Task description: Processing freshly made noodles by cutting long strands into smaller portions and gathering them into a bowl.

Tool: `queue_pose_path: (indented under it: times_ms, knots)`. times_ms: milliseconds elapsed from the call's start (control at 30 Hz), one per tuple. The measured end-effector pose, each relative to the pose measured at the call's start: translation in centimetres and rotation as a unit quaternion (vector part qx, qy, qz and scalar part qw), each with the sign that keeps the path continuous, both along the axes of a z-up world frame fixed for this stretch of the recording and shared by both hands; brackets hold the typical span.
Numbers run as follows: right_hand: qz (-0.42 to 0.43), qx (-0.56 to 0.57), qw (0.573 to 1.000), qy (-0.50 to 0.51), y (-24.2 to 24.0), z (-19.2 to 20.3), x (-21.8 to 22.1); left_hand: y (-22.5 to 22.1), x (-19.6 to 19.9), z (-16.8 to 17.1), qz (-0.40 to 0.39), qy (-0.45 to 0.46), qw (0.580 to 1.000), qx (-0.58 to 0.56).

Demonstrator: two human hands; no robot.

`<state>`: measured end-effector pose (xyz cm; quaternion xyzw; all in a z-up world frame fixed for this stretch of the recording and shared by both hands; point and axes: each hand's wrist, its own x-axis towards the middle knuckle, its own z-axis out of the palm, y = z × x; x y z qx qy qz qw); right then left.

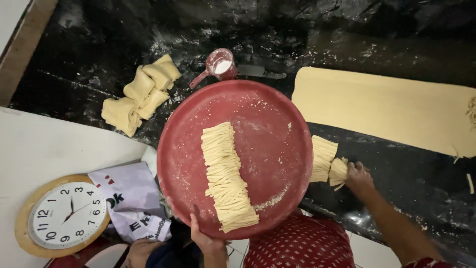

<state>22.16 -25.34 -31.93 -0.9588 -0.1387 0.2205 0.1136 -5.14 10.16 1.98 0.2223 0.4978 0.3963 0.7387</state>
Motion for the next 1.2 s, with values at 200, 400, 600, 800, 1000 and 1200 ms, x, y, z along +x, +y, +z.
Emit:
queue_pose_path:
  times_ms: [200, 400, 600, 800, 1000, 1200]
  knots:
    - [-0.042, 0.006, 0.995, 0.086, -1.8, -0.3, -1.1, 1.1, -0.6, -3.4, -0.008, 0.011, 1.000, 0.016]
    - [0.076, -0.036, 0.974, -0.212, -3.0, -2.0, -4.0, -0.3, 0.6, -0.7, -0.022, 0.009, 1.000, -0.014]
    - [0.022, 0.049, 0.995, -0.083, -2.0, -0.5, -2.2, -1.0, 1.5, -0.1, -0.036, -0.006, 0.999, 0.006]
    - [-0.047, -0.036, 0.997, 0.054, -1.4, -2.7, -0.4, -2.0, 2.8, 1.2, -0.055, 0.004, 0.998, -0.018]
    - [-0.043, -0.018, 0.998, 0.048, -1.7, -0.6, -3.2, -2.6, 3.2, 0.4, -0.070, -0.020, 0.997, -0.026]
    - [0.043, 0.039, 0.997, -0.045, -3.2, -2.2, -4.6, -2.3, 3.4, -0.1, -0.063, -0.003, 0.998, -0.021]
